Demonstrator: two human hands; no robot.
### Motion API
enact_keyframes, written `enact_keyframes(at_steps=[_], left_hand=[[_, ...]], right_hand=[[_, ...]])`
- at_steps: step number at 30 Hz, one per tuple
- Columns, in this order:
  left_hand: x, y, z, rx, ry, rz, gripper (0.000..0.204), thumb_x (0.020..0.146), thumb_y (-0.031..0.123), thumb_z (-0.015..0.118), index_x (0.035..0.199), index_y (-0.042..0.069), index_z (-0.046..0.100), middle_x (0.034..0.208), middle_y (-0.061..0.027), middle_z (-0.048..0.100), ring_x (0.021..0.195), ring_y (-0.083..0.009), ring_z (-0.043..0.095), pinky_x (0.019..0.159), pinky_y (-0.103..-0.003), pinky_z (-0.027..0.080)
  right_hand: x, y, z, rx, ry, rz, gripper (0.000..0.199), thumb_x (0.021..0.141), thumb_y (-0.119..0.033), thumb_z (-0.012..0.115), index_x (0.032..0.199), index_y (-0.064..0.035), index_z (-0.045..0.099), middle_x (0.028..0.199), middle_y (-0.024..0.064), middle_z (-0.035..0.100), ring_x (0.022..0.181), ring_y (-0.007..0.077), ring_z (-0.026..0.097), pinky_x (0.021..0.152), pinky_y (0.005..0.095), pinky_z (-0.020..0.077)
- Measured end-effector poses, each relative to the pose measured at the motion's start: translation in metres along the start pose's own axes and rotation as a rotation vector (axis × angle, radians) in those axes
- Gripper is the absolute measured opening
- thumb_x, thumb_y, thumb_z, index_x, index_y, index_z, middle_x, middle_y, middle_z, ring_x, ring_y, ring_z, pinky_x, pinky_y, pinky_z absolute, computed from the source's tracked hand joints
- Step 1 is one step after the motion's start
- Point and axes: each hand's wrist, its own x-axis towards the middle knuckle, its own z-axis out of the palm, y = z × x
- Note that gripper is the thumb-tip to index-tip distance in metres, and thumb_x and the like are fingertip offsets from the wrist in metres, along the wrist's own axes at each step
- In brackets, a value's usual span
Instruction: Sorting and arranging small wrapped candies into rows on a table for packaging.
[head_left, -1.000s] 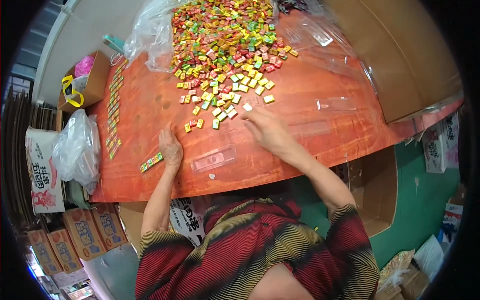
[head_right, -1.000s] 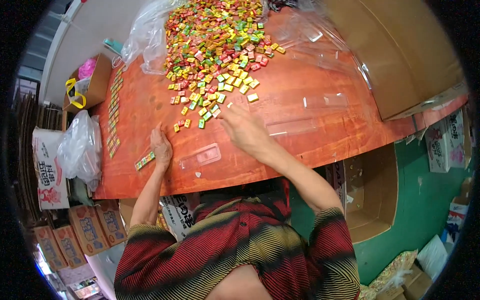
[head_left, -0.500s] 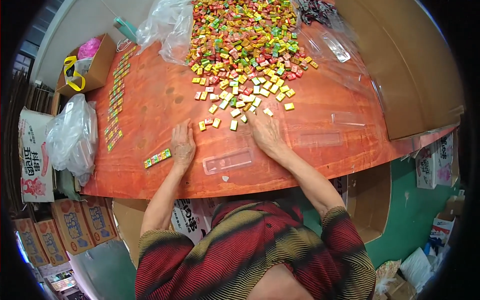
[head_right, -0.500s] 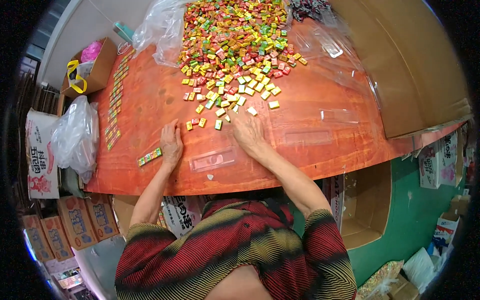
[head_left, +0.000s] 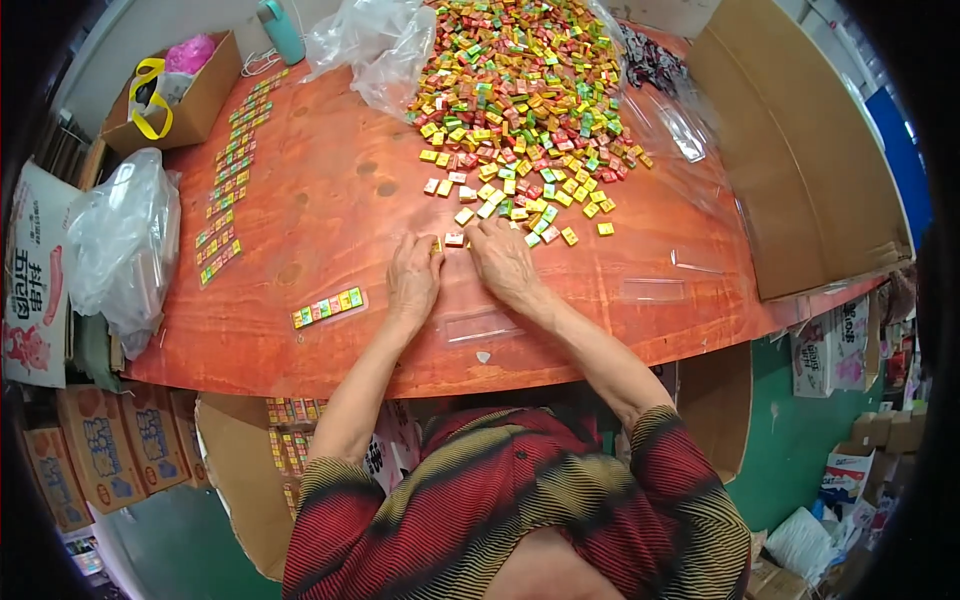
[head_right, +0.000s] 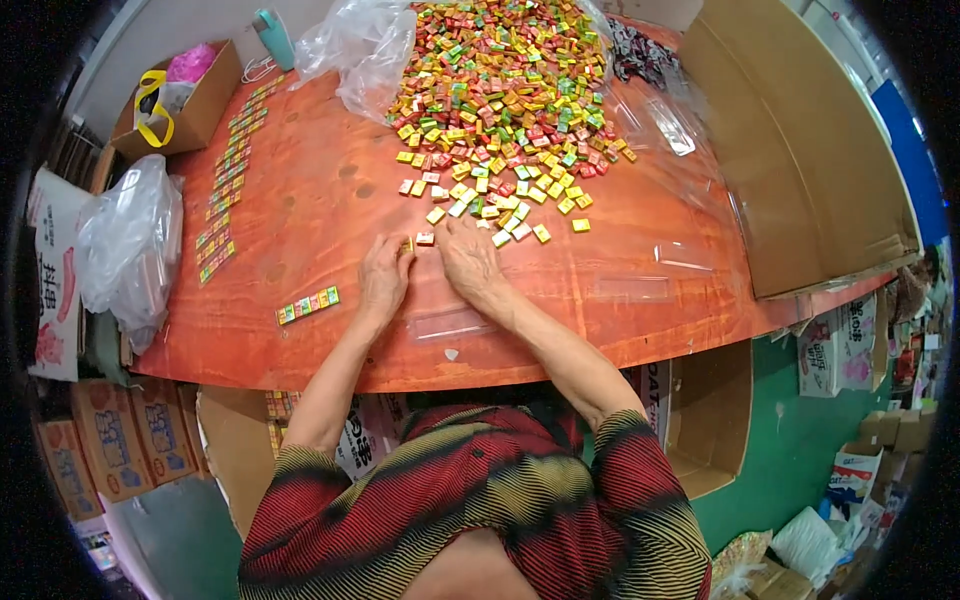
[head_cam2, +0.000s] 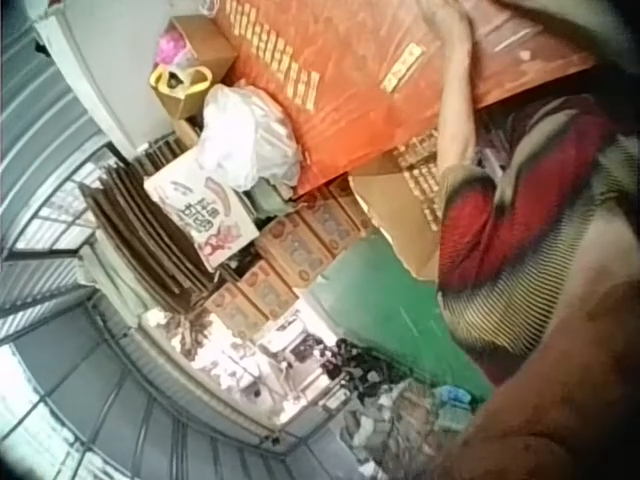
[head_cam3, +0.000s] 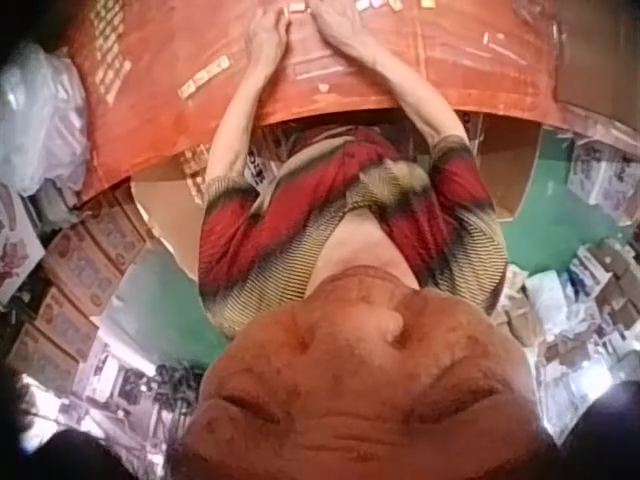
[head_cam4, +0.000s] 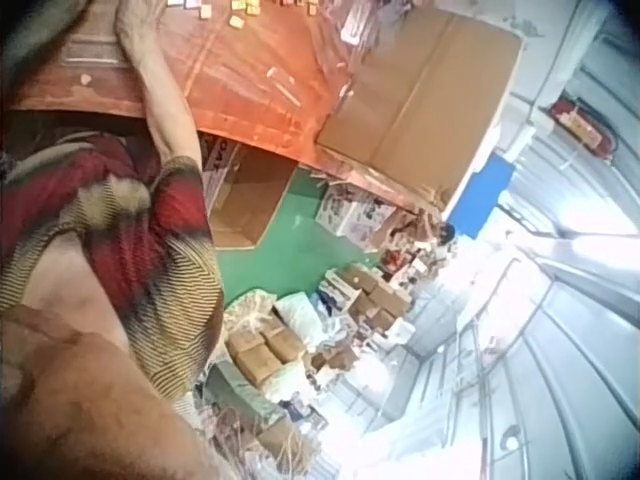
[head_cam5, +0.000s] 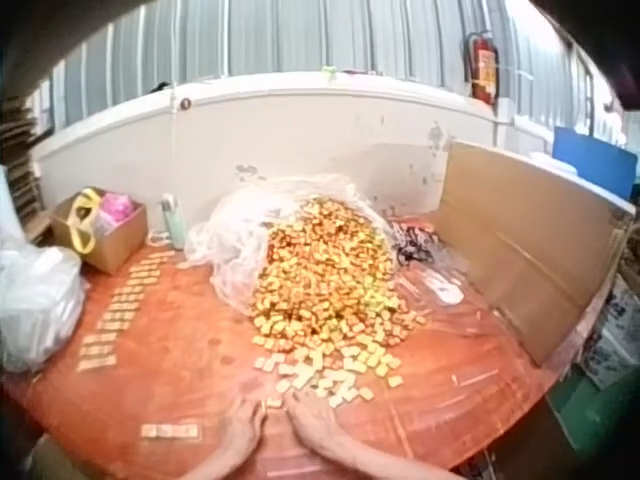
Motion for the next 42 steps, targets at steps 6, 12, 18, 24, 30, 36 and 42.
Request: enact_keyframes(at_steps=[6,12,18,24,30,36,42], left_hand=[[0.01,-0.003,0.002,-0.038,-0.03,0.051,0.019,0.074,0.004,0.059,0.092,0.001,0.055,0.086,-0.0152,0.051,0.081,-0.0333,0.053,0.07,-0.039,0.043],[0.013,-0.006,-0.003,-0.117,-0.173,0.13,0.018,0.073,0.005,0.06,0.09,0.002,0.056,0.088,-0.0153,0.052,0.084,-0.0332,0.052,0.073,-0.04,0.043],[0.009,0.007,-0.01,-0.128,-0.215,0.072,0.026,0.073,0.004,0.06,0.099,0.004,0.056,0.088,-0.0145,0.051,0.084,-0.0316,0.053,0.074,-0.038,0.043],[0.005,0.0,-0.007,-0.097,-0.284,0.065,0.031,0.07,0.007,0.064,0.1,0.003,0.056,0.089,-0.0146,0.05,0.085,-0.0315,0.052,0.074,-0.038,0.043],[-0.001,0.021,-0.009,-0.159,-0.254,0.115,0.032,0.067,0.008,0.067,0.096,0.002,0.056,0.087,-0.0135,0.049,0.084,-0.031,0.052,0.071,-0.04,0.043],[-0.001,0.024,-0.011,-0.086,-0.31,0.075,0.039,0.07,0.01,0.067,0.107,0.006,0.053,0.097,-0.0125,0.05,0.092,-0.0296,0.053,0.077,-0.036,0.044],[0.003,0.024,0.0,-0.063,-0.276,0.163,0.039,0.069,0.014,0.068,0.106,0.009,0.056,0.099,-0.0117,0.05,0.09,-0.0287,0.054,0.075,-0.037,0.045]], right_hand=[[0.013,0.008,-0.001,0.03,-0.102,-0.077,0.014,0.073,-0.005,0.047,0.084,-0.001,0.054,0.075,0.0134,0.053,0.075,0.0297,0.054,0.064,0.038,0.0447],[0.002,0.01,0.001,0.17,-0.13,-0.226,0.027,0.078,-0.009,0.044,0.103,-0.008,0.053,0.086,0.0088,0.053,0.085,0.0257,0.053,0.069,0.0357,0.0444],[-0.004,0.004,-0.012,0.168,-0.105,-0.175,0.025,0.077,-0.009,0.045,0.101,-0.0063,0.053,0.088,0.0096,0.054,0.086,0.0273,0.052,0.07,0.0362,0.0442],[-0.01,0.002,-0.014,0.111,-0.091,-0.151,0.024,0.076,-0.007,0.046,0.098,-0.0034,0.051,0.088,0.0117,0.055,0.087,0.0294,0.052,0.069,0.0378,0.0432],[-0.018,0.004,-0.017,0.15,-0.075,-0.111,0.017,0.074,-0.003,0.051,0.091,-0.0035,0.05,0.078,0.0135,0.053,0.076,0.0305,0.05,0.065,0.0397,0.0396],[-0.031,0.023,-0.061,0.155,-0.055,0.059,0.031,0.073,-0.004,0.055,0.104,-0.0054,0.05,0.079,0.0133,0.054,0.079,0.0314,0.053,0.068,0.0398,0.0417],[-0.041,0.02,-0.057,0.105,-0.146,0.192,0.029,0.077,-0.009,0.056,0.105,-0.0055,0.05,0.087,0.0141,0.054,0.084,0.0309,0.055,0.067,0.0392,0.0447]])
